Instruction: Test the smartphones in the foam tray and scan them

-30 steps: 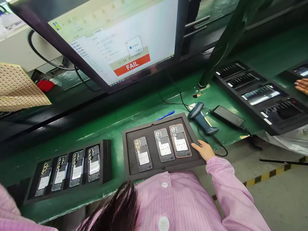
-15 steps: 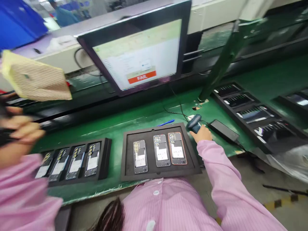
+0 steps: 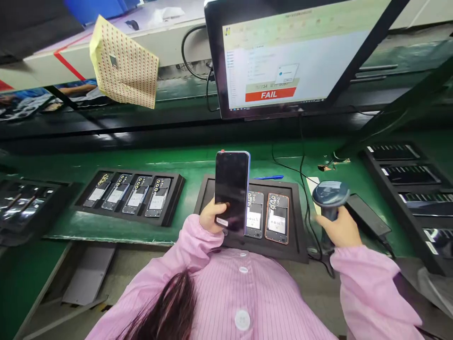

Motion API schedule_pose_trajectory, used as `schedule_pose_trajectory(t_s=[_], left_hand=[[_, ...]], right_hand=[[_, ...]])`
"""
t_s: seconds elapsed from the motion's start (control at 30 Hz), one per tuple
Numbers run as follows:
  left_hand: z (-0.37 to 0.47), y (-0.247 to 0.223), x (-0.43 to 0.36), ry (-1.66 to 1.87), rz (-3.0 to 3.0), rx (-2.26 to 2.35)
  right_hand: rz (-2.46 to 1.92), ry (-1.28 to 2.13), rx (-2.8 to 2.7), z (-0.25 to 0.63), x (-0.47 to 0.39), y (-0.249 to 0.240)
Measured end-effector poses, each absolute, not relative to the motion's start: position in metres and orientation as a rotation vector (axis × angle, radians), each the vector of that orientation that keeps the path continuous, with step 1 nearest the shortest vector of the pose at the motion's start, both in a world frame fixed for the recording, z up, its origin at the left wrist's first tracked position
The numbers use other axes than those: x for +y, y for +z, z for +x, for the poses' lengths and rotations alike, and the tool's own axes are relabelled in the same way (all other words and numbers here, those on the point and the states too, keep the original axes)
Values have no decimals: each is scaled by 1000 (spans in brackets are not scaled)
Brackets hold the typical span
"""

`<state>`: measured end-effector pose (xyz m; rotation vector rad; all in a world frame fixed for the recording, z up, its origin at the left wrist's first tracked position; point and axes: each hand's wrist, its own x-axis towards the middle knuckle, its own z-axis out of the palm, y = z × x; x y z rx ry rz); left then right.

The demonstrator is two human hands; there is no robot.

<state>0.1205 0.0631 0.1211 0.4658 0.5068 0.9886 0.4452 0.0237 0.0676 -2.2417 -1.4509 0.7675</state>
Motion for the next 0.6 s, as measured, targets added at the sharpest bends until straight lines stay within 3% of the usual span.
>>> schedule_pose_trajectory(t_s=[0.13,0.27,0.6], left_hand=[[124,123,78,857,374,407],[137,117,91,920,357,331],[143,112,105,1061,588,428]], right_hand=[[-1444,1587,-901,403,-32,118],[-1055,1958,-832,360,-52,152],[-1046,1922,-1107,324,-25,154]])
